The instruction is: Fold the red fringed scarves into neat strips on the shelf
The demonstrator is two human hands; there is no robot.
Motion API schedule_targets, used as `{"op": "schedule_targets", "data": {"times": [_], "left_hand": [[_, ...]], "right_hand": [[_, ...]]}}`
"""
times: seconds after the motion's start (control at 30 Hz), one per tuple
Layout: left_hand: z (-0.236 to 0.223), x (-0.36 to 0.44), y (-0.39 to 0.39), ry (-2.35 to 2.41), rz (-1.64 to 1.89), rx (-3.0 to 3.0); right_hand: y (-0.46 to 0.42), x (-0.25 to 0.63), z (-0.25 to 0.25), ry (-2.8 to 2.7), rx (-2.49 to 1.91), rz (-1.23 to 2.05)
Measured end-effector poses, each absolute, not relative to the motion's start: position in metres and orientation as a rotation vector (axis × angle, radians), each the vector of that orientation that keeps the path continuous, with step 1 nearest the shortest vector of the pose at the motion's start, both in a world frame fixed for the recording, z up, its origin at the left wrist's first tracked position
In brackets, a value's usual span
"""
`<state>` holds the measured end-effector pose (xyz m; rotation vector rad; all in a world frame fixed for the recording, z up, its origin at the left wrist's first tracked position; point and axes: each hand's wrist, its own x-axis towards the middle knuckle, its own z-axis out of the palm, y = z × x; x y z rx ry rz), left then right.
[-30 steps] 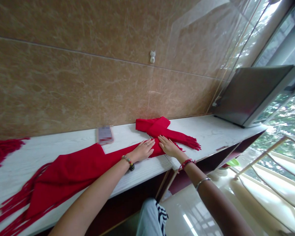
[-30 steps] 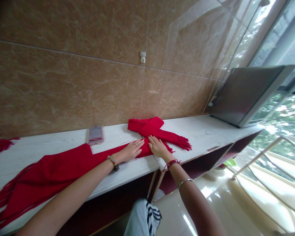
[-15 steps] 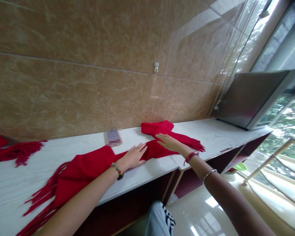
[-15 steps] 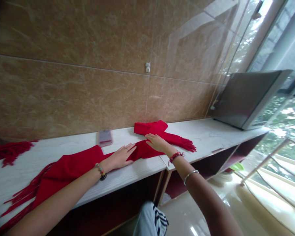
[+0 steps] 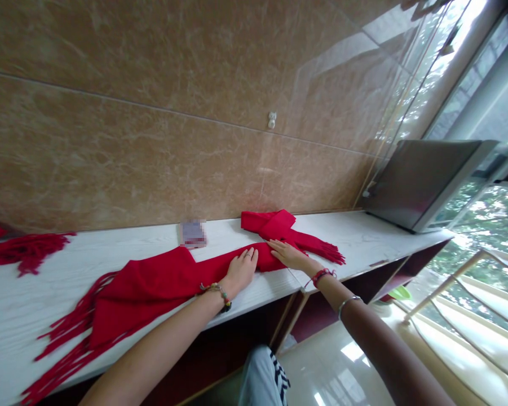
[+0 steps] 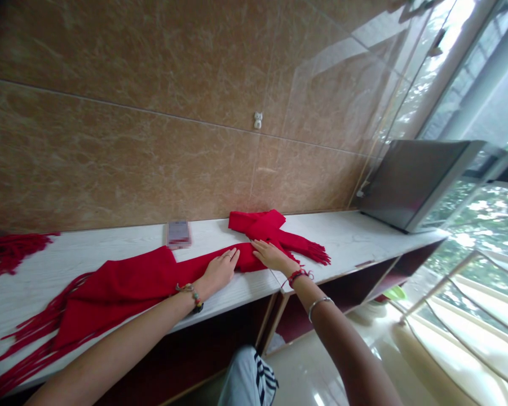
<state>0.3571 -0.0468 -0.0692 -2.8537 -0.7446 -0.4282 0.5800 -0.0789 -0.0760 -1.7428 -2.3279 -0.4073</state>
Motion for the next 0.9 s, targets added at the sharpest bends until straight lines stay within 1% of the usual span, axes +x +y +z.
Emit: {"op": "schedule_targets", "data": {"times": [0.17,0.3,0.43,0.53,0.63,0.77,0.9], "left_hand": [[-0.042,0.352,-0.040,-0.729,-0.332,-2.858],[-0.025,0.347,-0.031,-0.638,-0.343,-2.860],[-0.039,0.348,-0.036,-0.518,-0.372,-2.913],[-0.056,0.354,-0.044,-0.625,-0.467,-2.900],[-0.063,0.362,-0.047,-0.772,-0.464,-2.828],[-0.054,0.366,-0.043,-0.809,-0.401,-2.789],[-0.035,0.362,-0.039,-0.699,-0.416,-2.775]], "right_hand": [[-0.076,0.582,-0.078,-2.300,-1.743,-0.350],[-0.075,0.581,-0.077,-2.273,-1.760,-0.323],[-0.081,0.575,-0.070,-2.247,-1.716,-0.286],[-0.092,0.571,-0.062,-2.221,-1.616,-0.266],[-0.104,0.569,-0.055,-2.209,-1.521,-0.257],[-0.117,0.569,-0.049,-2.202,-1.453,-0.268],[-0.125,0.569,-0.040,-2.206,-1.495,-0.313]]}}
